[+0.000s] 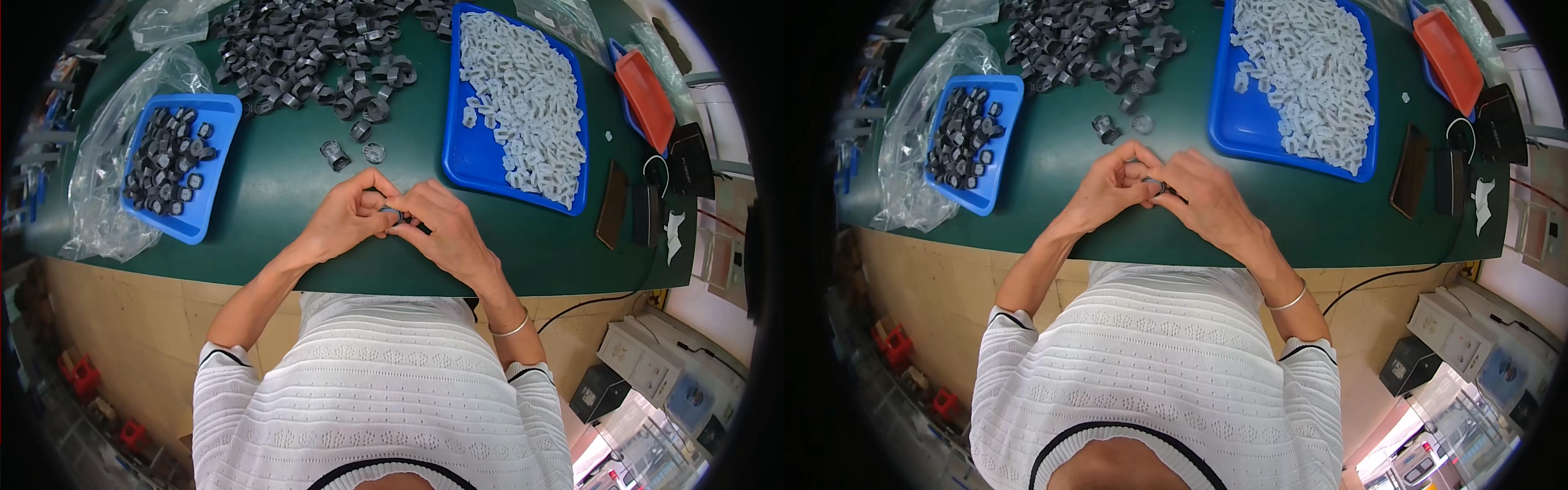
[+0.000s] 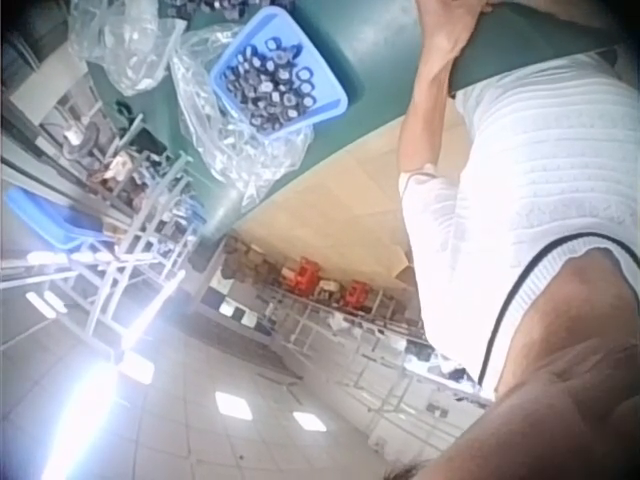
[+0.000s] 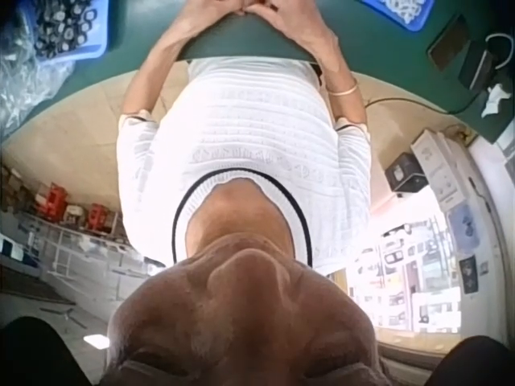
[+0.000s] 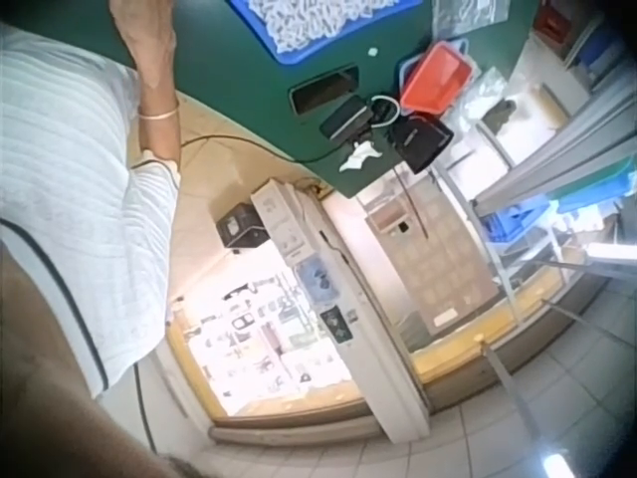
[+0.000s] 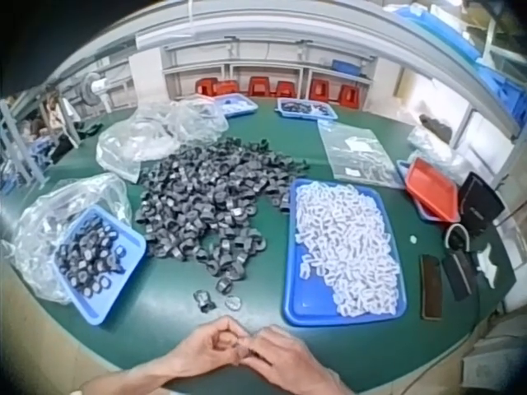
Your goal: The person assembles small components by picking up plastic shells and silicone inserts from trays and fitting them together by hand.
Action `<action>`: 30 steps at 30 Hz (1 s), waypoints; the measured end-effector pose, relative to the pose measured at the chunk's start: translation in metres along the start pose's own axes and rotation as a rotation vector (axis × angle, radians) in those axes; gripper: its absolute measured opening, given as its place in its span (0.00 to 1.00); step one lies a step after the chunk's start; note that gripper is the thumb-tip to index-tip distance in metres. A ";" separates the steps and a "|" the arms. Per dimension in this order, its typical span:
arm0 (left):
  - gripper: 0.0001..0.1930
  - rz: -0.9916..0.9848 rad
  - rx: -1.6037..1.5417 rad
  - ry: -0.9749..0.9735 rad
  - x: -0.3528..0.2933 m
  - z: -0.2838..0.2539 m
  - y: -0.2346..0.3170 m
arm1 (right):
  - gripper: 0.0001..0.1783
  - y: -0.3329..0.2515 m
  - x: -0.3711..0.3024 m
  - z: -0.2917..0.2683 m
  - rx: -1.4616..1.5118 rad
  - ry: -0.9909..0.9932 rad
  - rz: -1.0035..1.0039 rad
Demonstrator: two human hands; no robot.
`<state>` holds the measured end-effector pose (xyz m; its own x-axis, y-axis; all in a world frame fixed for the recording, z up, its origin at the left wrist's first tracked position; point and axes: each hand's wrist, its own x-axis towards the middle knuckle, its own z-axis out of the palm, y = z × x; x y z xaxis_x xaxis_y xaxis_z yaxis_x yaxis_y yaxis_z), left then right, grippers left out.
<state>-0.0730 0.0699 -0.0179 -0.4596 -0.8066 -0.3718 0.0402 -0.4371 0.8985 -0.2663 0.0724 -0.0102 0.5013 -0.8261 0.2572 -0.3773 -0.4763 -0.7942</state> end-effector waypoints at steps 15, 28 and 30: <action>0.08 0.102 -0.109 0.077 -0.015 0.014 0.004 | 0.08 0.005 -0.005 -0.004 0.285 0.033 0.269; 0.12 0.035 -0.326 0.164 -0.011 0.017 -0.011 | 0.08 -0.012 0.004 0.005 0.290 0.211 0.421; 0.11 0.055 -0.307 0.175 -0.012 0.019 -0.015 | 0.10 -0.013 0.005 0.006 0.212 0.190 0.411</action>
<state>-0.0854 0.0936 -0.0228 -0.2910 -0.8767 -0.3829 0.3378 -0.4686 0.8163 -0.2545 0.0757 -0.0018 0.1867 -0.9822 -0.0202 -0.3378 -0.0449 -0.9402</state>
